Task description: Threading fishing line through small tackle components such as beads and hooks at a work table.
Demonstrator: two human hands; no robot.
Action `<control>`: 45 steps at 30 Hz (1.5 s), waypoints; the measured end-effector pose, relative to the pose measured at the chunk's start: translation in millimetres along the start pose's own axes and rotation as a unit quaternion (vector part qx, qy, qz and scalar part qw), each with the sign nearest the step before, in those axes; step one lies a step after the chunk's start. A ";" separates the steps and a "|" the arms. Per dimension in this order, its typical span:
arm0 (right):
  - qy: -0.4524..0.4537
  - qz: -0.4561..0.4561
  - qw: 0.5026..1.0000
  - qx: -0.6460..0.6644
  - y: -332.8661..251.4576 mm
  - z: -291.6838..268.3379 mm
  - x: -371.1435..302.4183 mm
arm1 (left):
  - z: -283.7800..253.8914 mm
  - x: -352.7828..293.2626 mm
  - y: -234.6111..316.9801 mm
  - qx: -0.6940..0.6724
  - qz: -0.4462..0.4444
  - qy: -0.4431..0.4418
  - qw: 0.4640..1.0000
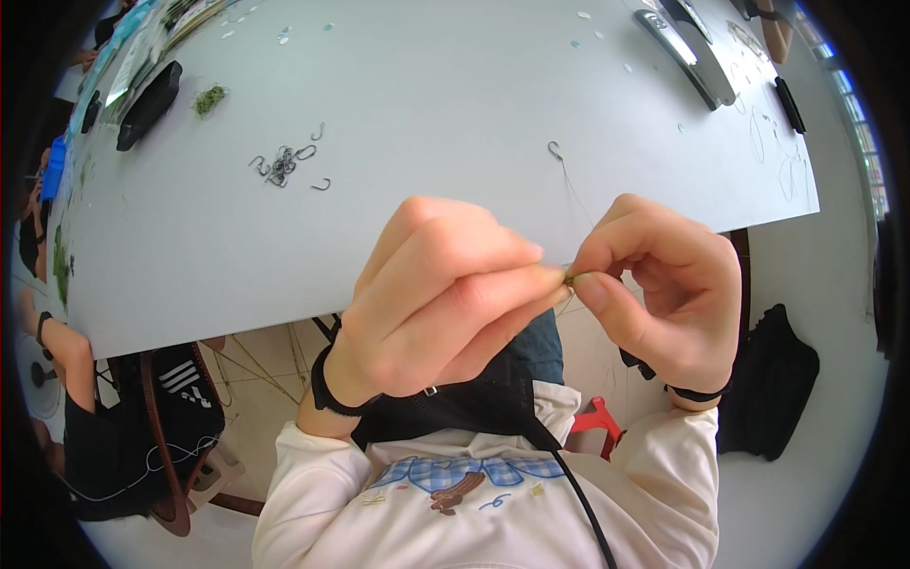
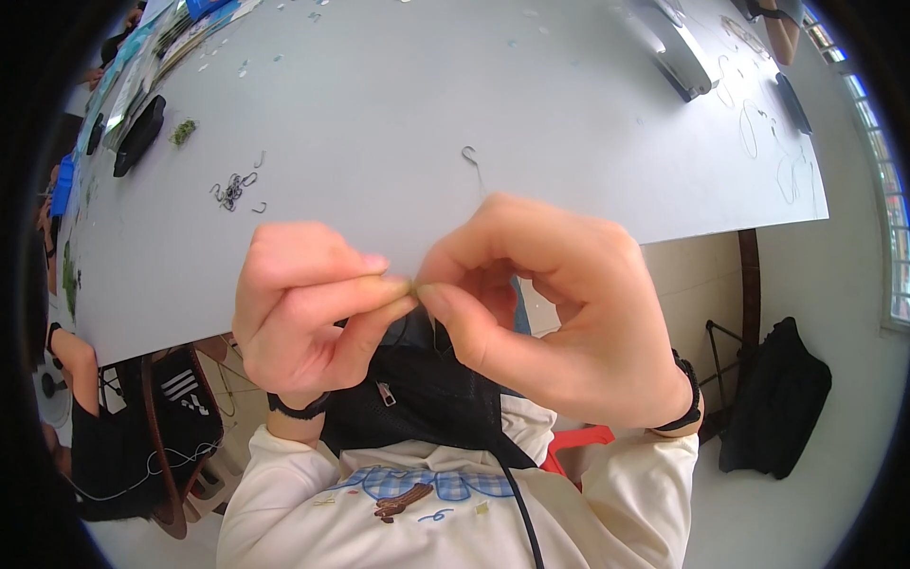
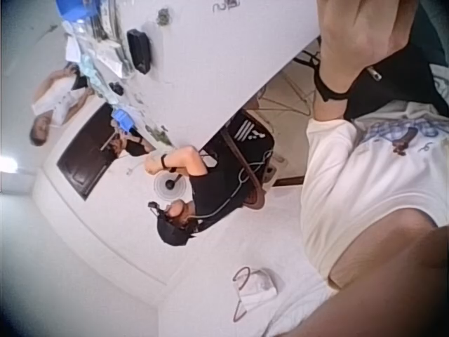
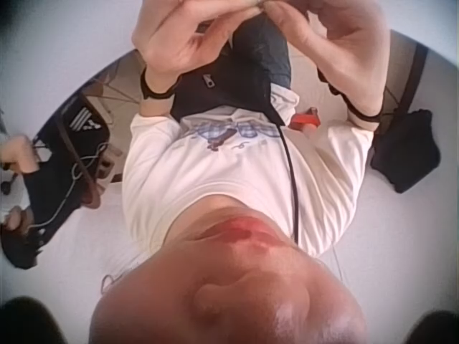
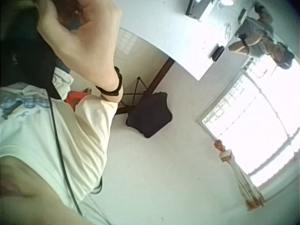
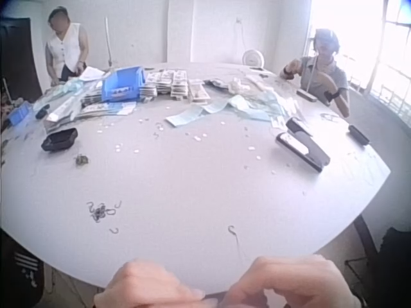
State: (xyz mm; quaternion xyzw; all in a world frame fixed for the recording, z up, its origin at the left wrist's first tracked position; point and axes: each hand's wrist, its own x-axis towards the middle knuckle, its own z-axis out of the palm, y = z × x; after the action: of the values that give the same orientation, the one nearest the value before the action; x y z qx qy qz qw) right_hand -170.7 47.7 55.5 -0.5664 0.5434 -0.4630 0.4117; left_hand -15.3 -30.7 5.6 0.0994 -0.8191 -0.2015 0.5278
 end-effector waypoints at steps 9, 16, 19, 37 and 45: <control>0.083 -0.144 0.977 -0.135 4.3 4.9 -3.1 | -6.2 5.7 -2.6 -0.007 -0.051 -0.032 0.998; 0.091 -0.200 0.961 -0.169 11.3 13.1 -2.6 | -10.5 5.3 -4.8 -0.091 -0.128 -0.077 0.984; 0.095 -0.200 0.960 -0.171 12.5 14.9 -1.8 | -10.8 5.2 -4.1 -0.109 -0.147 -0.072 0.980; 0.069 -0.093 0.987 -0.112 10.8 18.0 3.3 | -10.5 4.3 -7.0 -0.086 -0.135 -0.072 0.984; 0.090 -0.095 0.980 -0.153 13.7 21.7 5.5 | -9.6 4.5 -5.2 -0.063 -0.147 -0.079 0.984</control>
State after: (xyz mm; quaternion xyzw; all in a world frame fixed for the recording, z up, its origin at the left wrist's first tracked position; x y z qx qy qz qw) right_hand -152.9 40.4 37.6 -0.6273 0.5865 -0.4609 0.2238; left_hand -8.8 -39.2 10.6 0.1693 -0.8206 -0.3352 0.4308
